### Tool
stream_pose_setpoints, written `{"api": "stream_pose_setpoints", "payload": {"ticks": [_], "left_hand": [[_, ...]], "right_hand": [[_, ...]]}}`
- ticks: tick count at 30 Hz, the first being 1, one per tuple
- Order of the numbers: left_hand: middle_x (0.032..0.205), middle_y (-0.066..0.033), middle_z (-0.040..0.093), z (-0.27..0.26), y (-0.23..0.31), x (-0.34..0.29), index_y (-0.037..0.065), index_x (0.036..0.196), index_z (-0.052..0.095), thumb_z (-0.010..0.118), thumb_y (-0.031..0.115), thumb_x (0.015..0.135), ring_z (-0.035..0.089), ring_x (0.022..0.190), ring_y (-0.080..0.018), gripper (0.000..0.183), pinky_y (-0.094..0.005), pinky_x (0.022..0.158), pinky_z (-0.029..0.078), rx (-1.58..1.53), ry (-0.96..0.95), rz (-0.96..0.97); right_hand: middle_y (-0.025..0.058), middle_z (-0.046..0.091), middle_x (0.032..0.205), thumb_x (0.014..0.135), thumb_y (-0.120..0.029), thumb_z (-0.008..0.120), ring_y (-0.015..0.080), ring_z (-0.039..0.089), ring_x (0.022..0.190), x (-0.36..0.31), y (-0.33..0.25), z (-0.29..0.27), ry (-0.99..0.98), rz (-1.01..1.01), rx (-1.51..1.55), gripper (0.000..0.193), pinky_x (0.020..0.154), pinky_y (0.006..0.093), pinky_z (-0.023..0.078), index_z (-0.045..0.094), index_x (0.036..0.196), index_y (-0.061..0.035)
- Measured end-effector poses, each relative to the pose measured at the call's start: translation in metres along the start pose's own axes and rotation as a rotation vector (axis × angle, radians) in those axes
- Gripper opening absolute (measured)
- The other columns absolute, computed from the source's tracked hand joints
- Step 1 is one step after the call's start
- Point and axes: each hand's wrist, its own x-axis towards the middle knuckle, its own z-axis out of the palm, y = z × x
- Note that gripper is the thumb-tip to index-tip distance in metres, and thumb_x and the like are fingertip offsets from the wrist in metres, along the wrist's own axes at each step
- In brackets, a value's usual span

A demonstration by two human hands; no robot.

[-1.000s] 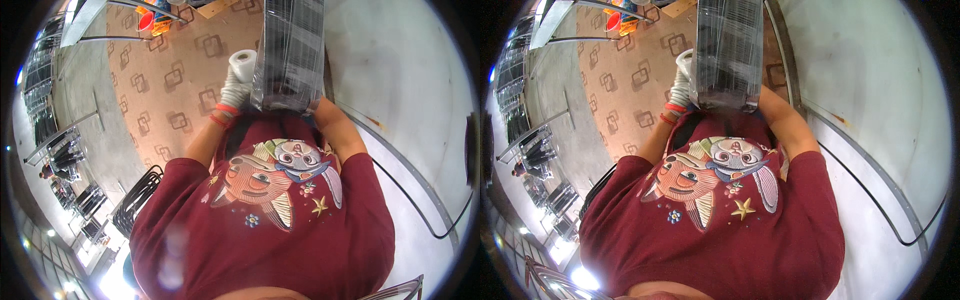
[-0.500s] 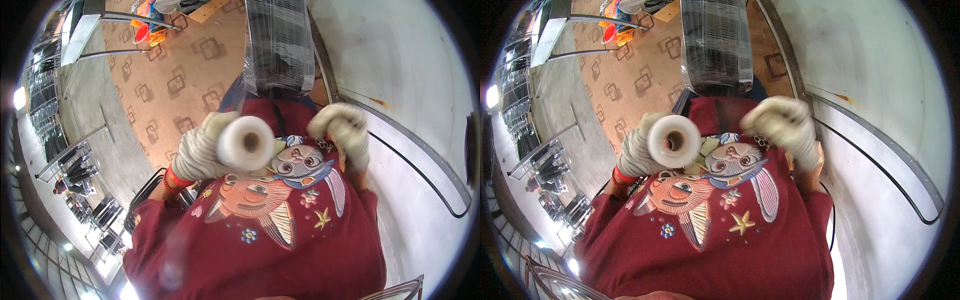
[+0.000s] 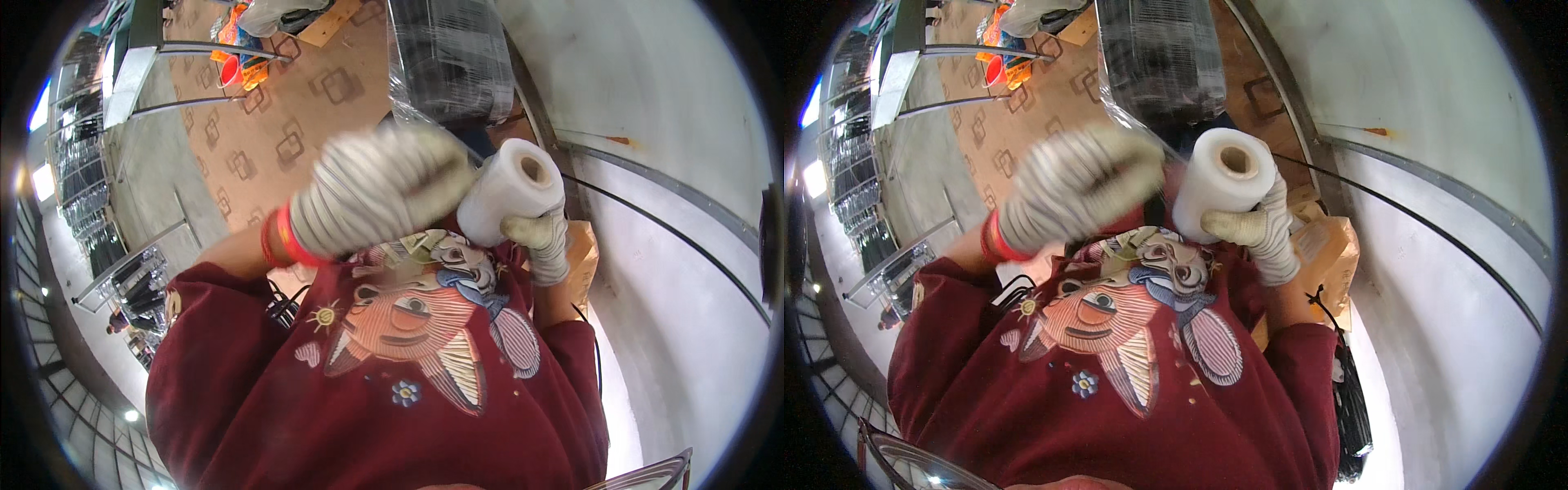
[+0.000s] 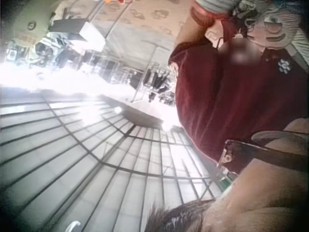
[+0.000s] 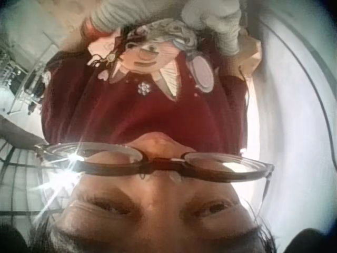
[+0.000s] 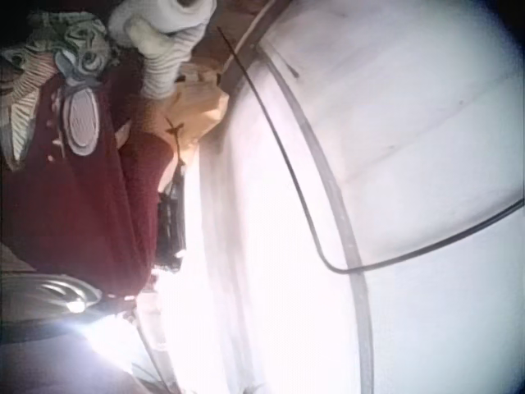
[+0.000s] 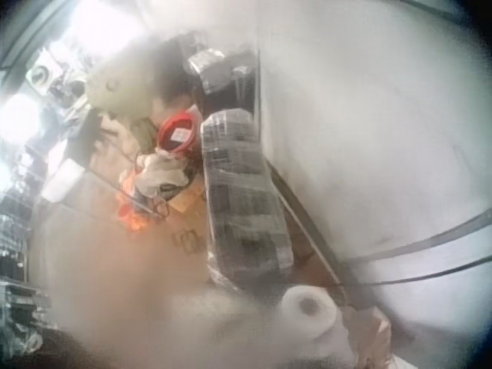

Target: The person wraps a stack of metal frames with plastic film by hand, circling the film around the objects and then walks over to a large pallet of similar wrapped items.

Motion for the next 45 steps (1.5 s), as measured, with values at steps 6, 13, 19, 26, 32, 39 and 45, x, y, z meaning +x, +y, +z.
{"api": "stream_pose_setpoints", "payload": {"ticks": [6, 13, 19, 26, 32, 39, 45], "left_hand": [[0.101, -0.0089, 0.060, 0.006, -0.035, 0.136, 0.004, 0.105, 0.059, 0.052, 0.036, 0.084, 0.052, 0.104, -0.0153, 0.038, -0.0382, 0.101, 0.027, 0.723, -0.383, 0.672], [0.091, -0.0115, 0.063, -0.004, -0.057, 0.136, 0.007, 0.090, 0.063, 0.053, 0.024, 0.082, 0.058, 0.085, -0.0266, 0.021, -0.0376, 0.086, 0.041, 0.605, -0.550, 0.517], [0.094, -0.0104, 0.062, -0.018, -0.091, 0.115, 0.005, 0.091, 0.064, 0.049, 0.024, 0.086, 0.059, 0.090, -0.0222, 0.025, -0.0383, 0.088, 0.042, -0.236, 0.087, 0.490], [0.112, -0.0084, 0.055, 0.086, -0.270, -0.036, 0.004, 0.113, 0.053, 0.049, 0.024, 0.088, 0.053, 0.103, -0.0205, 0.032, -0.0376, 0.094, 0.039, -0.806, 0.263, -0.970], [0.117, -0.0080, 0.053, 0.093, -0.277, -0.046, 0.005, 0.118, 0.048, 0.054, 0.026, 0.085, 0.052, 0.105, -0.0219, 0.039, -0.0394, 0.093, 0.039, -0.778, 0.228, -0.832], [0.122, -0.0075, 0.050, 0.061, -0.260, -0.065, 0.006, 0.124, 0.043, 0.060, 0.029, 0.082, 0.051, 0.108, -0.0235, 0.050, -0.0414, 0.092, 0.039, -0.246, 0.112, -0.295], [0.106, -0.0081, 0.058, 0.064, -0.193, -0.132, 0.003, 0.110, 0.052, 0.063, 0.027, 0.079, 0.055, 0.099, -0.0225, 0.040, -0.0409, 0.085, 0.043, -0.335, -0.173, -0.460]], "right_hand": [[0.0015, 0.056, 0.104, 0.041, -0.029, 0.090, 0.0138, 0.054, 0.095, 0.018, 0.003, -0.045, -0.036, -0.055, -0.155, 0.086, 0.083, 0.0314, 0.046, 0.049, 0.114, -0.0076], [0.0059, 0.056, 0.104, 0.047, -0.024, 0.086, 0.0160, 0.055, 0.093, 0.091, 0.011, -0.130, -0.002, -0.100, -0.347, 0.082, 0.083, 0.0311, 0.047, 0.048, 0.117, -0.0038], [0.0084, 0.058, 0.103, 0.057, -0.018, 0.079, 0.0162, 0.056, 0.093, 0.257, 0.031, -0.078, -0.427, -0.402, -0.550, 0.069, 0.084, 0.0301, 0.045, 0.049, 0.118, -0.0018], [0.0119, 0.058, 0.108, 0.077, -0.015, 0.064, 0.0173, 0.054, 0.099, 0.260, 0.049, -0.001, -0.639, -0.561, -1.387, 0.050, 0.086, 0.0299, 0.044, 0.048, 0.122, -0.0024], [0.0107, 0.058, 0.108, 0.078, -0.014, 0.061, 0.0160, 0.053, 0.101, 0.243, 0.049, 0.023, -0.584, -0.432, -1.294, 0.045, 0.088, 0.0293, 0.042, 0.048, 0.119, -0.0013], [0.0094, 0.057, 0.109, 0.080, -0.012, 0.058, 0.0145, 0.052, 0.103, 0.217, 0.038, -0.003, -0.468, -0.087, -0.743, 0.041, 0.092, 0.0285, 0.038, 0.048, 0.117, -0.0001], [0.0058, 0.063, 0.096, 0.071, -0.006, 0.059, 0.0130, 0.057, 0.093, 0.119, 0.033, -0.044, -0.065, 0.074, -0.353, 0.025, 0.082, 0.0253, 0.044, 0.060, 0.096, -0.0013]]}}
